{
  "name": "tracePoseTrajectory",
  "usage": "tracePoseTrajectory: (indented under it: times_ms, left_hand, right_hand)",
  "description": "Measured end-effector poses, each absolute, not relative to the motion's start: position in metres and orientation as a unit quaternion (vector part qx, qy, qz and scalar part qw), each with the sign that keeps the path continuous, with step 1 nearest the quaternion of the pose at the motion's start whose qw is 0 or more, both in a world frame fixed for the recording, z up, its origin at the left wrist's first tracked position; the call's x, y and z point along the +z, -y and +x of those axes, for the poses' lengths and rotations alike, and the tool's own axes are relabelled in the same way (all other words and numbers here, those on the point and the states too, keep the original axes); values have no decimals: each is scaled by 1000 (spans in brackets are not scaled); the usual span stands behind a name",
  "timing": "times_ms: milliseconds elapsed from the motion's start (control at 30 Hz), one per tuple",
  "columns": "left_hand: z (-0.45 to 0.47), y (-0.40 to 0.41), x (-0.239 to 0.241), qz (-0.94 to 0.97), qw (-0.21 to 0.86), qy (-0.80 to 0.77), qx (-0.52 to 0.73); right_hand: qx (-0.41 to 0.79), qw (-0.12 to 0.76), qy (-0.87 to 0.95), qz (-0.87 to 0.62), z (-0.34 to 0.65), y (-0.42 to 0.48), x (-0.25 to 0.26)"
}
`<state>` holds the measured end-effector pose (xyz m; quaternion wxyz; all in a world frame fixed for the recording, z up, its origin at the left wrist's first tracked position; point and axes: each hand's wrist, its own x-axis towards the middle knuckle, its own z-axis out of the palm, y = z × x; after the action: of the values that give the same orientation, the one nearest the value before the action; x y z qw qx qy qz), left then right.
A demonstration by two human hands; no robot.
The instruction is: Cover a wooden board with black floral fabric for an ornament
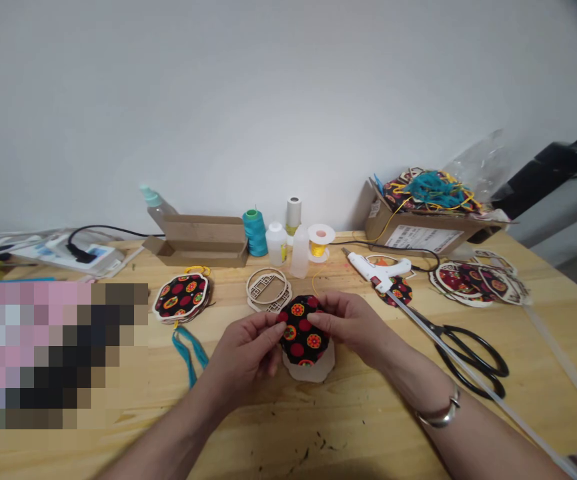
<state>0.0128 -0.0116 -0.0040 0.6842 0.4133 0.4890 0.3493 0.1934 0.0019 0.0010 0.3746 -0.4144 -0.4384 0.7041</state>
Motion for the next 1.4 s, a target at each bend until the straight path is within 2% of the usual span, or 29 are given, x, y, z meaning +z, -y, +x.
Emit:
tracePoseTrajectory:
  times_ms: [300,733,933,1133,1400]
  left_hand:
    - [11,11,-4,335,692,-501,397]
    - [10,12,-4,412,692,-491,333]
    - [10,13,-2,421,664,-522,330]
    - [14,17,1,459,687,-480,293]
    - [8,14,-3,407,634,-510,415]
  right_hand:
    - [646,406,435,-477,192,-5,-8]
    - [656,446,401,-458,191,-5,-10]
    - [657,411,436,-458,192,-4,-6]
    - [598,372,518,-485,192,0,1]
    - [635,327,499,-490,189,3,-1]
